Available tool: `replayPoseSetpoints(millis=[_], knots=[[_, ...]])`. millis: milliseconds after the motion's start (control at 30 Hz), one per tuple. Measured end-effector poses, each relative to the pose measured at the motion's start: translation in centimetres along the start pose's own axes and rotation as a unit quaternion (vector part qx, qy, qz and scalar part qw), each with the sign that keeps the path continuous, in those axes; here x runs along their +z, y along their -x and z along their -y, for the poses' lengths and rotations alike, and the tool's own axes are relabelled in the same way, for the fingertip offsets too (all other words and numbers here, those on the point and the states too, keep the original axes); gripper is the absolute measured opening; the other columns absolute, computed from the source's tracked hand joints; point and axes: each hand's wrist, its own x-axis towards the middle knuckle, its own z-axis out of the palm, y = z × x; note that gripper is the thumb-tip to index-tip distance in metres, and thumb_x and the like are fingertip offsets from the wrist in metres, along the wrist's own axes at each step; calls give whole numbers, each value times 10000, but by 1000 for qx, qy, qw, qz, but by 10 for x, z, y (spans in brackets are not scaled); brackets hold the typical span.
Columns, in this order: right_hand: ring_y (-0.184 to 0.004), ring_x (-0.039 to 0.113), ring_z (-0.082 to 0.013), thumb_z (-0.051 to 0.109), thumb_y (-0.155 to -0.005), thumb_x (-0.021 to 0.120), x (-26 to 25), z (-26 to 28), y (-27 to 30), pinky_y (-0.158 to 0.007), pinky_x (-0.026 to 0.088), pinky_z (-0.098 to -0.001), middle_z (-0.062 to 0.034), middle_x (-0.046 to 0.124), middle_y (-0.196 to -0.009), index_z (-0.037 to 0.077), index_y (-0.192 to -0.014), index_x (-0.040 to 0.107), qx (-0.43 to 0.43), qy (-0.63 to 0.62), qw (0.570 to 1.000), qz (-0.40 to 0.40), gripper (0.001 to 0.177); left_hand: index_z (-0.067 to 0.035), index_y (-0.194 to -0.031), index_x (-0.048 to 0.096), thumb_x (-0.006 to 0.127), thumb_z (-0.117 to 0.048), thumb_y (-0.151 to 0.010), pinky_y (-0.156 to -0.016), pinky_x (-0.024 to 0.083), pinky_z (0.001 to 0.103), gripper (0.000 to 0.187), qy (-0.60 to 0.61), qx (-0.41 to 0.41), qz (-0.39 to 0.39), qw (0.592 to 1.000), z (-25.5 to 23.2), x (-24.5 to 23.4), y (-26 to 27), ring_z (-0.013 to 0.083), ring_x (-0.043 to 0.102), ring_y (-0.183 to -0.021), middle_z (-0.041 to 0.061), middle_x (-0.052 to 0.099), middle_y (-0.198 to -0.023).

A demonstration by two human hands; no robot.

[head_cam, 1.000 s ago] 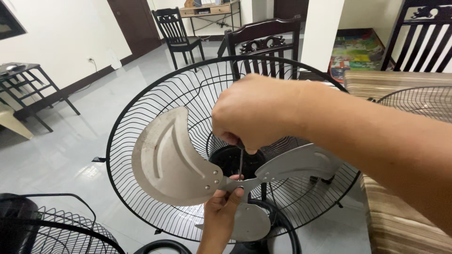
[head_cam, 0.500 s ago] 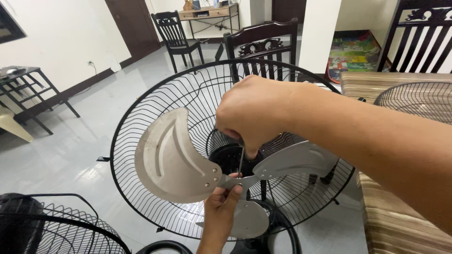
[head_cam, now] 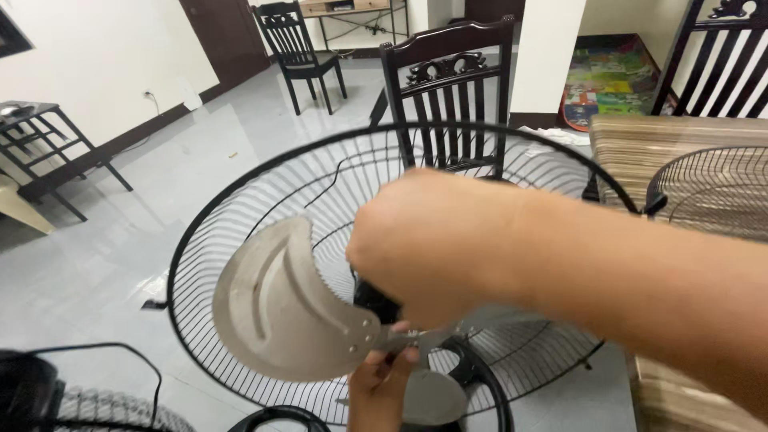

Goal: The person disassembles a standing electric fan by removing the front grille and fan blades, then reassembles it by reattaching the blades and grille. The person uses a screwdriver to loosen and tighten the blade hub nut during the process.

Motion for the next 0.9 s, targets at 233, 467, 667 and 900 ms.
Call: replayPoseSetpoints(millis=[233,467,667,900], knots=[[-853,703,-284,294,-677,821,7,-24,-10,-759,571,-404,-108,719,-811,75,-733,755,-84,-27,994,-68,236,30,-1195,722,767,-32,-871,-917,532,322,333,-49,59,15,997,12,-17,0,175,693,-1026,121,755,-1105],[-818,731,-244,226,-739,782,-2,-31,-22,-707,595,-378,-80,710,-939,94,-825,748,-105,-53,992,-33,161,38,-1178,730,783,-39,-878,-869,532,300,314,-64,71,24,995,7,-14,8,164,699,-1011,110,745,-1118],[-803,713,-313,431,-977,645,-10,-30,-20,-745,585,-401,-200,692,-876,16,-869,741,24,-19,992,121,439,42,-1196,729,794,-111,-886,-872,504,278,352,-55,42,35,997,-8,-12,9,121,630,-967,70,677,-1140],[-804,716,-320,168,-641,744,11,-39,-24,-701,588,-419,-148,724,-856,23,-768,748,-128,-101,978,-127,192,41,-1201,738,791,-169,-893,-834,491,272,377,-53,36,30,997,-21,-4,8,121,618,-933,73,689,-1129]])
